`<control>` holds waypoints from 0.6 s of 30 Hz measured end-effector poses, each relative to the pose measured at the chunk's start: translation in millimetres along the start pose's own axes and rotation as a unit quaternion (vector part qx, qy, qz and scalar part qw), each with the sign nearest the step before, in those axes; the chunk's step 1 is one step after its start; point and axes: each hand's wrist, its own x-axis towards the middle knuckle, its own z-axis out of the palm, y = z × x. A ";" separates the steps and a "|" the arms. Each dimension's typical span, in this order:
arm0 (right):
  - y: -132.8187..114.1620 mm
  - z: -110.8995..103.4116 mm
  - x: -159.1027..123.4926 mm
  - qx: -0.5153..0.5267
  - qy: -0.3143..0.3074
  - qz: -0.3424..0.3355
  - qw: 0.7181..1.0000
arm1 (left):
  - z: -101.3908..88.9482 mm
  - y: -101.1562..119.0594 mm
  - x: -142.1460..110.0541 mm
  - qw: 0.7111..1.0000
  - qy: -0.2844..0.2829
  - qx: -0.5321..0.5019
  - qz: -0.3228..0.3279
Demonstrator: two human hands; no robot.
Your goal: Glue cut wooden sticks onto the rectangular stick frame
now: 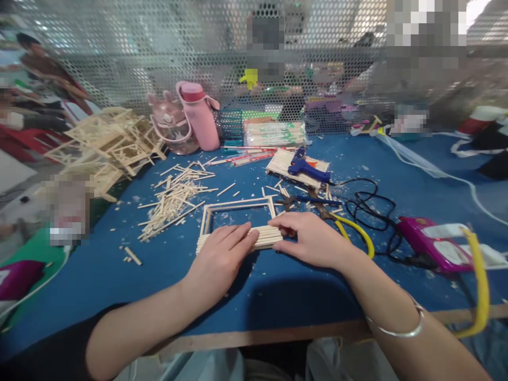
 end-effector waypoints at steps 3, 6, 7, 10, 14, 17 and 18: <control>0.9 1.9 -1.4 -0.003 -0.005 0.012 1.000 | -3.3 2.3 0.0 1.000 -0.009 0.000 -0.009; 1.9 3.4 -2.0 -0.002 -0.017 0.030 0.999 | -4.2 3.5 0.2 1.000 -0.011 0.001 -0.015; 1.9 3.8 -1.9 -0.001 -0.019 0.035 0.999 | -4.0 3.6 0.1 1.000 -0.011 0.000 -0.016; 1.1 3.7 -1.7 0.002 -0.029 0.038 0.999 | -2.3 3.1 -0.6 1.000 -0.010 -0.005 -0.018; -0.5 -1.6 -2.2 0.018 -0.027 0.035 0.999 | 0.7 1.4 -1.2 1.000 0.008 -0.006 -0.013; 0.3 -8.9 -2.4 0.028 0.005 0.041 0.999 | 2.4 -0.2 -0.3 1.000 0.020 -0.005 -0.009; 1.1 -11.1 -2.3 0.029 0.022 0.044 0.998 | 2.9 -0.7 0.4 1.000 0.022 -0.006 -0.009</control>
